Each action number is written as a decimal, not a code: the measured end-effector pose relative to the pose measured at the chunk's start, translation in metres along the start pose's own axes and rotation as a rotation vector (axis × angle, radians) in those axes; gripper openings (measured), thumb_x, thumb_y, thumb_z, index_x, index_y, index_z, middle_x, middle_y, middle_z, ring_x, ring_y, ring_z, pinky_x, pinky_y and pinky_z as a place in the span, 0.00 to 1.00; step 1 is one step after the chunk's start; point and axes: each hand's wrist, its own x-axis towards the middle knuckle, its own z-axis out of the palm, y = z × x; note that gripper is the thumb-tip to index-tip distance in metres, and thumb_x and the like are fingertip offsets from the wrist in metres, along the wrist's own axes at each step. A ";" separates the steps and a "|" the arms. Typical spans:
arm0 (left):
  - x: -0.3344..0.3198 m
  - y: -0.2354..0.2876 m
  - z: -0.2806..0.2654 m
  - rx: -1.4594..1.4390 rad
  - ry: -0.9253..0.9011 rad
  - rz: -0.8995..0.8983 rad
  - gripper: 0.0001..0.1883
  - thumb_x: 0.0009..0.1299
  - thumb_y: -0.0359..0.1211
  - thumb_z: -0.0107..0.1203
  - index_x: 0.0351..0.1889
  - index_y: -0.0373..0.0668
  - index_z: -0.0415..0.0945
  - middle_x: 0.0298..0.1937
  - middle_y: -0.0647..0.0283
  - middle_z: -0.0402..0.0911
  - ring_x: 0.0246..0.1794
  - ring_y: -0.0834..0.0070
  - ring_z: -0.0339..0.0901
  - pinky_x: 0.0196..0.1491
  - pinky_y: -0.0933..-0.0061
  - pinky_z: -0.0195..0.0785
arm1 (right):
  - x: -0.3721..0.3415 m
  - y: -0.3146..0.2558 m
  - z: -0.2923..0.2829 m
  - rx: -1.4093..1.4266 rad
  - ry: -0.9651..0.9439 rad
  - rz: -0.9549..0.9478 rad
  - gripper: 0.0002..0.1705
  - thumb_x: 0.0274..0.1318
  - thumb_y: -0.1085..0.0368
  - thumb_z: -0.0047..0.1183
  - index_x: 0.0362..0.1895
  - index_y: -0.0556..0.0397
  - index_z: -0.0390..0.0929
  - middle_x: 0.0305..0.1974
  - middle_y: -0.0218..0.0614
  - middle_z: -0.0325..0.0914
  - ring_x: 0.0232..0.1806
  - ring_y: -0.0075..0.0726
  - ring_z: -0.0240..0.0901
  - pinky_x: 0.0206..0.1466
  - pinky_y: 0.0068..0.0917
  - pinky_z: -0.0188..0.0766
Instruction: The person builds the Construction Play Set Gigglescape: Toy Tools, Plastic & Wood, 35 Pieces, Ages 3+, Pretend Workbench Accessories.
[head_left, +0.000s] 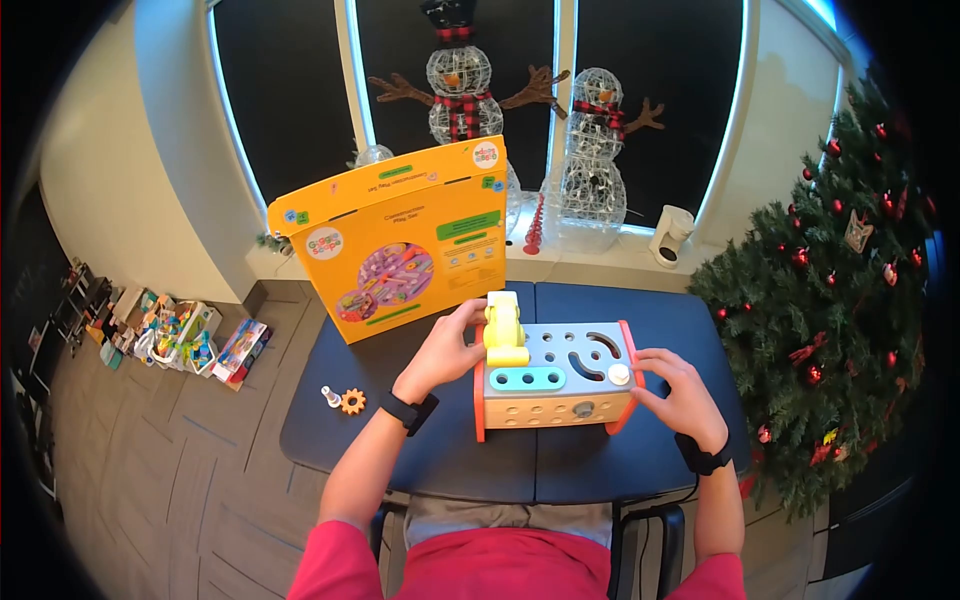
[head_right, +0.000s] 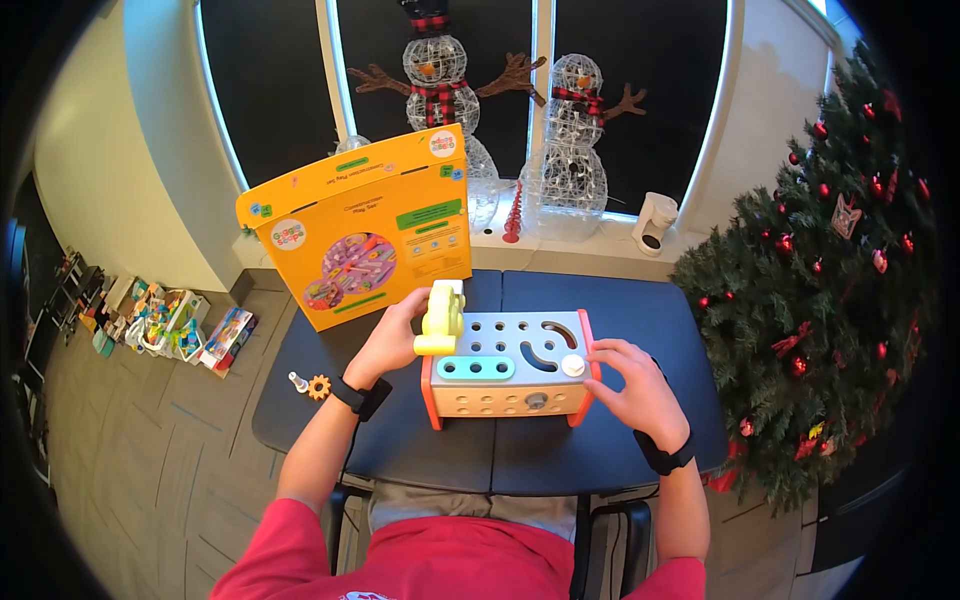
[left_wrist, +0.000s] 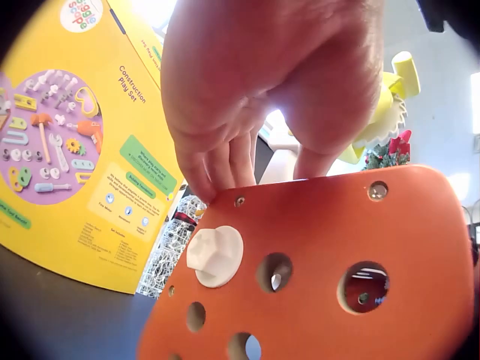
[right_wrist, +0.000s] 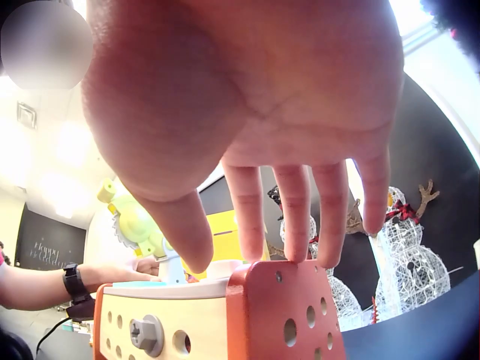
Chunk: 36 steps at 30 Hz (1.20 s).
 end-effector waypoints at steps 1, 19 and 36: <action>-0.003 -0.003 0.001 -0.022 0.033 0.043 0.28 0.68 0.27 0.64 0.66 0.34 0.70 0.57 0.48 0.86 0.62 0.53 0.82 0.65 0.61 0.74 | 0.000 0.000 0.000 0.005 -0.001 0.000 0.18 0.55 0.65 0.69 0.49 0.55 0.84 0.56 0.42 0.82 0.58 0.54 0.78 0.64 0.43 0.74; -0.118 -0.033 -0.098 0.657 0.365 -0.183 0.20 0.60 0.27 0.71 0.51 0.38 0.81 0.52 0.53 0.83 0.56 0.51 0.78 0.60 0.57 0.73 | 0.000 -0.013 -0.002 0.009 0.187 -0.034 0.16 0.56 0.68 0.68 0.49 0.56 0.84 0.60 0.47 0.80 0.62 0.58 0.76 0.65 0.46 0.72; -0.179 -0.105 -0.130 0.715 0.339 -0.701 0.11 0.63 0.26 0.65 0.44 0.37 0.86 0.39 0.46 0.87 0.44 0.48 0.86 0.48 0.53 0.79 | -0.004 -0.022 -0.003 0.026 0.245 -0.082 0.13 0.54 0.72 0.67 0.46 0.56 0.85 0.59 0.45 0.81 0.61 0.57 0.77 0.64 0.46 0.74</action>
